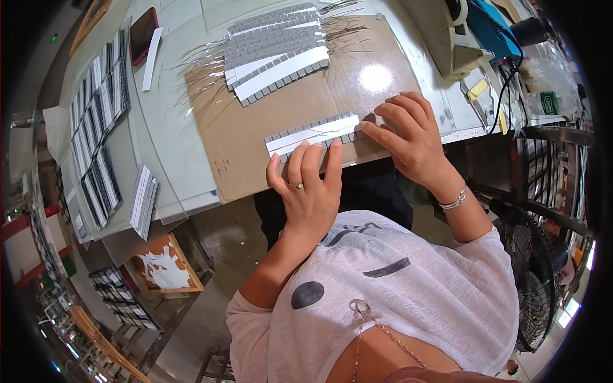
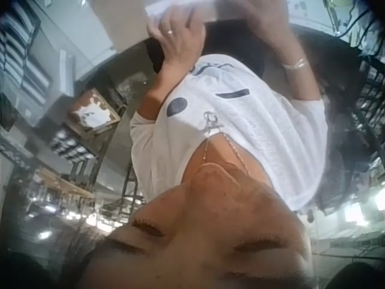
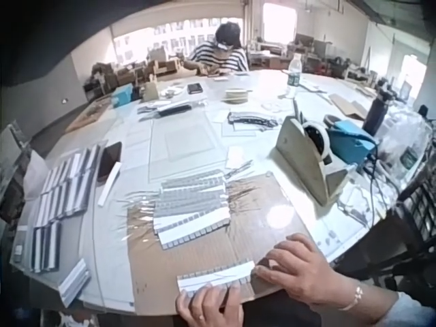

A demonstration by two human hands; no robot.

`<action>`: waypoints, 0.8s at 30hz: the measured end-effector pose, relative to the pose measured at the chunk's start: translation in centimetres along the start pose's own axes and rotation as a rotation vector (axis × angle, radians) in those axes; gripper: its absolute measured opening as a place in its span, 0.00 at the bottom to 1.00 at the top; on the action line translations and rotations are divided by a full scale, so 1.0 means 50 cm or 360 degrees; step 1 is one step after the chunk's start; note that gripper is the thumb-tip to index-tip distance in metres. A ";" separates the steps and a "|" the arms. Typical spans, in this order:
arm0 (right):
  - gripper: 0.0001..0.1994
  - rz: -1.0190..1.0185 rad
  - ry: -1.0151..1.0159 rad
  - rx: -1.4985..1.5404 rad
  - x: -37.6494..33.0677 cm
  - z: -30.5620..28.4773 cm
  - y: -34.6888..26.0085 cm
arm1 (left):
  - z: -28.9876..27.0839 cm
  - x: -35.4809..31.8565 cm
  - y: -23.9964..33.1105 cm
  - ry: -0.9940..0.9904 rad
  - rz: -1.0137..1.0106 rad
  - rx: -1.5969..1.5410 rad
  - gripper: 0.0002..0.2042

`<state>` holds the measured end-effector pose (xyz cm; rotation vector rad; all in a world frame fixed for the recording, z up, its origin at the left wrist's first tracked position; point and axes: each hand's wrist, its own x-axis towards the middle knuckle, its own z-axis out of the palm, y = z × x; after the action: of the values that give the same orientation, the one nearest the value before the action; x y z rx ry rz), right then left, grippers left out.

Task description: The person inserts small metal pins into plastic carrier strips by hand as part of an assembly process.

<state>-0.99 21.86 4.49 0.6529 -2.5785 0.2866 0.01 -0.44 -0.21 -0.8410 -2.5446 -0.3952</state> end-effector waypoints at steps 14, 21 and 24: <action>0.16 -0.0167 -0.0104 -0.0081 0.032 0.015 -0.007 | 0.002 0.003 0.002 0.0045 -0.0034 -0.0019 0.23; 0.14 -0.0225 -0.0066 0.0092 0.042 0.026 -0.015 | 0.006 0.006 0.001 0.0094 0.0006 0.0032 0.23; 0.11 -0.0190 -0.0011 0.0152 0.048 0.025 -0.016 | 0.001 0.009 0.000 0.0047 0.0015 0.0058 0.21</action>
<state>-2.94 19.83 4.62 0.8398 -2.5327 0.3706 -0.32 -0.18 -0.05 -0.8280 -2.5123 -0.3546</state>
